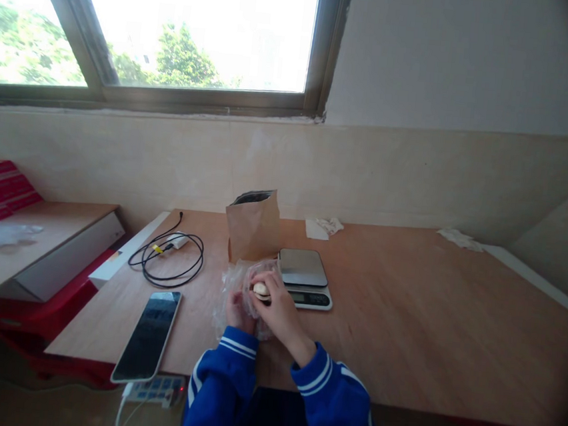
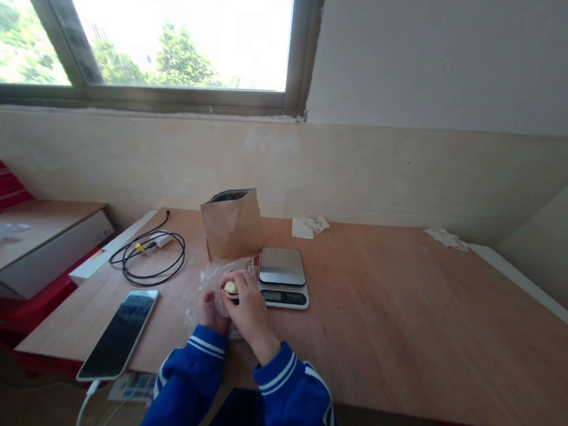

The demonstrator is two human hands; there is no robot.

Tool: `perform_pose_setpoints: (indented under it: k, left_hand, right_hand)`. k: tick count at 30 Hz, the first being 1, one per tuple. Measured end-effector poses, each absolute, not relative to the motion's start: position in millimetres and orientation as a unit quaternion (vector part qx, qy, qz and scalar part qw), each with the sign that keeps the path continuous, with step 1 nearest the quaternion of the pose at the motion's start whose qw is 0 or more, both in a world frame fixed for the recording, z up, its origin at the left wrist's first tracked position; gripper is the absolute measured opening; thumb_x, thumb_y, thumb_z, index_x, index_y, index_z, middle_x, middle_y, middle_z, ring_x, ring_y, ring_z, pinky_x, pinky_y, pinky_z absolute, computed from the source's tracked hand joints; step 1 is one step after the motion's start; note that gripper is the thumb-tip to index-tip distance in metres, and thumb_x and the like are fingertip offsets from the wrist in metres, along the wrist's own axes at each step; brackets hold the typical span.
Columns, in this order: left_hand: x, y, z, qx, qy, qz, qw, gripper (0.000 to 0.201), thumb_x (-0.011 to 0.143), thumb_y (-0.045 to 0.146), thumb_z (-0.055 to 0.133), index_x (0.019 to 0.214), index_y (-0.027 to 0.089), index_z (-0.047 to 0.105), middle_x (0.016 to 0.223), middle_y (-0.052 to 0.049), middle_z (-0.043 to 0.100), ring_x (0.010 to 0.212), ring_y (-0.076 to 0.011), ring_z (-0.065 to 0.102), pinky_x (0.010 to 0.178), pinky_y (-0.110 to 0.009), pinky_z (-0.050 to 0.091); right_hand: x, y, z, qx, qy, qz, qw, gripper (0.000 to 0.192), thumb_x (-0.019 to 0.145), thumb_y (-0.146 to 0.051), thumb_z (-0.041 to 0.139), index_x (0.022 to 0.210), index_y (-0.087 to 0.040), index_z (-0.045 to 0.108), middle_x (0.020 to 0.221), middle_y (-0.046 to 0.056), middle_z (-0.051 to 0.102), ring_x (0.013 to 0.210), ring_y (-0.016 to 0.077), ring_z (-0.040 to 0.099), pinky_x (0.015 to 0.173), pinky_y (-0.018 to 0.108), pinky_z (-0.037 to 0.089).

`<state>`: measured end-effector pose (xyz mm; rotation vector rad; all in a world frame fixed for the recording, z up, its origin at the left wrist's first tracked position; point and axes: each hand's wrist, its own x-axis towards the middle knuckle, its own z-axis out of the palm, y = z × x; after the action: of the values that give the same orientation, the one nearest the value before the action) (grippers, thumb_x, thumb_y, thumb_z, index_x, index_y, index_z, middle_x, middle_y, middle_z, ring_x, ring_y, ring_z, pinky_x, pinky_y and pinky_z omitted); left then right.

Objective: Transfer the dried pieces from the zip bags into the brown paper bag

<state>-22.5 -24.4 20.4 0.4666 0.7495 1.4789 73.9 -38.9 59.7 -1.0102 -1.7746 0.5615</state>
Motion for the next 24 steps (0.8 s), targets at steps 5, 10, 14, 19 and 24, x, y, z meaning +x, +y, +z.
perform_pose_setpoints:
  k: [5,10,14,19,24]
  left_hand:
    - [-23.9,-25.2,11.1,0.188,0.304,0.654,0.667,0.035,0.074,0.024,0.050,0.105,0.015,0.061,0.091,-0.008,0.069,0.069,-0.0169,0.064,0.054,-0.024,0.052]
    - [-22.2,-27.9,9.9,0.249,0.364,0.636,0.633,0.057,0.070,0.028,0.064,0.125,0.020,0.052,0.086,-0.005,0.069,0.047,-0.0107,0.054,0.035,-0.020,0.037]
    - [-21.1,-26.4,8.4,0.245,0.383,0.644,0.616,0.058,0.068,0.027,0.070,0.124,0.023,0.053,0.101,-0.007,0.070,0.069,-0.0173,0.065,0.052,-0.025,0.050]
    - [-18.8,-23.6,5.5,0.242,0.373,0.654,0.612,0.052,0.067,0.023,0.072,0.116,0.023,0.055,0.104,-0.005,0.069,0.091,-0.0215,0.067,0.073,-0.030,0.055]
    - [-18.3,-24.1,7.1,0.231,0.365,0.652,0.623,0.048,0.071,0.021,0.071,0.116,0.024,0.056,0.103,-0.005,0.069,0.087,-0.0201,0.067,0.074,-0.031,0.056]
  right_hand:
    - [77.7,-30.8,53.6,-0.459,-0.643,0.262,0.554,0.012,0.078,-0.024,0.056,0.089,-0.020,0.056,0.090,0.005,0.061,0.086,0.0199,0.057,0.082,0.034,0.047]
    - [83.5,-23.2,48.3,-0.467,-0.608,0.295,0.570,0.015,0.076,-0.026,0.054,0.088,-0.019,0.059,0.090,0.005,0.064,0.086,0.0201,0.059,0.083,0.035,0.047]
    - [86.9,-19.5,42.3,-0.472,-0.589,0.351,0.553,0.019,0.070,-0.027,0.060,0.086,-0.018,0.061,0.091,0.005,0.066,0.088,0.0217,0.060,0.085,0.037,0.047]
    - [89.7,-18.5,39.3,-0.459,-0.530,0.480,0.527,0.038,0.068,-0.038,0.069,0.099,-0.016,0.064,0.095,0.007,0.069,0.087,0.0231,0.063,0.075,0.035,0.051]
    - [91.5,-19.4,43.9,-0.463,-0.495,0.507,0.533,0.036,0.063,-0.042,0.073,0.086,-0.015,0.068,0.077,0.006,0.070,0.067,0.0208,0.063,0.056,0.029,0.050]
